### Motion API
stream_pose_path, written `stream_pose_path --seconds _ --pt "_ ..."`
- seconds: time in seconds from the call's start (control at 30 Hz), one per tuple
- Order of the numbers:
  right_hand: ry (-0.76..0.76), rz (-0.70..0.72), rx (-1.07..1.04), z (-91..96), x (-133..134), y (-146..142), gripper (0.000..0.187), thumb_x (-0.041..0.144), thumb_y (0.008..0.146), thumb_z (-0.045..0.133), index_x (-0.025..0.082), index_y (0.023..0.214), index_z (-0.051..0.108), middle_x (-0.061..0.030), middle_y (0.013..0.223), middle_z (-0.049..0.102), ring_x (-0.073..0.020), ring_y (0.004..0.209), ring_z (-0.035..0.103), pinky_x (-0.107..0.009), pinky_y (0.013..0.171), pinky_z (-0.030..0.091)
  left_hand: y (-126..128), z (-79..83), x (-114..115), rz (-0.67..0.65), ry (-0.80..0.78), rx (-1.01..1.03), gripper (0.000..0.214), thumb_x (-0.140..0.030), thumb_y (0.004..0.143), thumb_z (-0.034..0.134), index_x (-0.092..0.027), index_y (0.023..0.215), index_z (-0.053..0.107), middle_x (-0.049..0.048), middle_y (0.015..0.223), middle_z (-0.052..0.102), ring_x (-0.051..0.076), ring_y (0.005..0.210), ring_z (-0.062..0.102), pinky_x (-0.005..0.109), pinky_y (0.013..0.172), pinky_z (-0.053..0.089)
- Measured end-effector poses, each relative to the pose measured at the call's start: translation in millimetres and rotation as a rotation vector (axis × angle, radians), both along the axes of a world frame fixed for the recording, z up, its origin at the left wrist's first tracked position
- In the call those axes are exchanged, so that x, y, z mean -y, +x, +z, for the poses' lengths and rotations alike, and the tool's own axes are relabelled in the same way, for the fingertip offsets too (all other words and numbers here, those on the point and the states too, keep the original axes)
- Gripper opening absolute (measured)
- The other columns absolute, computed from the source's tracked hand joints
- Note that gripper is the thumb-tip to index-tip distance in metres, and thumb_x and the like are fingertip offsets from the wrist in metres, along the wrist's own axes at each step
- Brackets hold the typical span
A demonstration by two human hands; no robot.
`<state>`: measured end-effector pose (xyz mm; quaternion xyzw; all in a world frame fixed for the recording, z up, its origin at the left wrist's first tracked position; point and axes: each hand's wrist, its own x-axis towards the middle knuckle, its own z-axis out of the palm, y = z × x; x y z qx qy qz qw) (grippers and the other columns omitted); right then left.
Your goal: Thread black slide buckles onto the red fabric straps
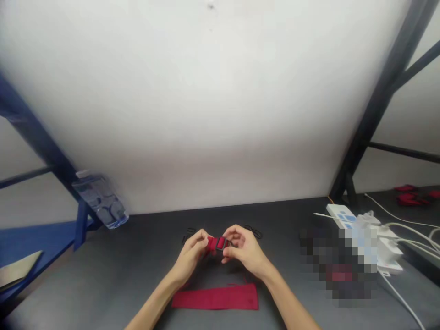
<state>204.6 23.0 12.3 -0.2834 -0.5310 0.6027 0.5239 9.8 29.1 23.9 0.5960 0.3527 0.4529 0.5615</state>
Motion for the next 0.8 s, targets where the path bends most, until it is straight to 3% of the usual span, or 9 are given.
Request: stream_pose_path --seconds 0.1,0.2,0.3,0.43,0.53,0.7,0.8 --pt "-0.036 0.022 -0.100 -0.5 -1.4 3.5 0.035 0.024 0.068 0.082 0.019 0.094 0.058 -0.0013 0.085 0.060 -0.0162 0.074 0.059 -0.034 0.060 0.060 0.2 -4.1 -1.3 -0.038 -0.077 0.132 0.020 -0.034 0.088 0.058 -0.018 0.080 0.048 -0.0038 0.069 0.048 0.011 0.062 0.045 0.021 0.058 0.035" --pt "-0.065 -0.017 -0.152 -1.8 -3.5 4.9 0.032 0.027 0.074 0.078 0.019 0.095 0.056 0.0022 0.075 0.056 -0.0104 0.059 0.053 -0.026 0.049 0.056 1.0 -6.3 -1.4 -0.064 -0.161 0.182 0.020 -0.038 0.088 0.058 -0.020 0.087 0.049 -0.0067 0.064 0.038 0.008 0.053 0.033 0.018 0.049 0.024" --pt "-0.107 -0.050 -0.176 -1.8 -4.6 5.5 0.025 0.029 0.079 0.073 0.020 0.093 0.054 0.0061 0.066 0.049 -0.0055 0.047 0.041 -0.019 0.039 0.046 0.5 -6.1 -0.9 -0.084 -0.163 0.148 0.023 -0.040 0.088 0.060 -0.020 0.097 0.052 -0.0069 0.064 0.038 0.007 0.052 0.030 0.018 0.048 0.022" --pt "-0.146 -0.082 -0.157 -1.6 -4.7 6.9 0.024 0.032 0.082 0.069 0.020 0.087 0.050 0.0078 0.063 0.043 -0.0035 0.044 0.033 -0.015 0.033 0.038 -4.2 -3.6 -3.2 -0.093 -0.079 0.061 0.026 -0.034 0.083 0.067 -0.019 0.100 0.052 -0.0048 0.069 0.047 0.007 0.055 0.037 0.018 0.051 0.027" --pt "-0.136 -0.093 -0.090 -5.9 -6.8 8.0 0.028 0.033 0.081 0.069 0.021 0.085 0.045 0.0091 0.063 0.042 -0.0026 0.042 0.029 -0.014 0.031 0.036 -10.5 -1.9 -7.6 -0.015 -0.018 -0.030 0.023 -0.029 0.081 0.068 -0.018 0.094 0.052 -0.0049 0.067 0.048 0.008 0.055 0.040 0.019 0.052 0.029" --pt "-0.069 -0.147 0.039 -19.8 -15.2 11.7 0.037 0.035 0.078 0.072 0.025 0.084 0.036 0.0082 0.069 0.048 -0.0074 0.048 0.044 -0.017 0.030 0.043 -14.6 0.5 -8.0 0.110 0.188 -0.295 0.008 -0.012 0.078 0.060 -0.017 0.078 0.054 -0.0034 0.067 0.051 0.011 0.064 0.049 0.022 0.062 0.038" --pt "-0.038 -0.167 0.100 -25.4 -19.1 14.9 0.036 0.036 0.079 0.070 0.025 0.085 0.036 0.0084 0.070 0.048 -0.0070 0.046 0.045 -0.017 0.030 0.044 -11.1 3.1 -2.0 0.143 0.302 -0.510 0.008 -0.013 0.082 0.056 -0.018 0.086 0.061 -0.0025 0.068 0.056 0.013 0.065 0.052 0.024 0.065 0.040"
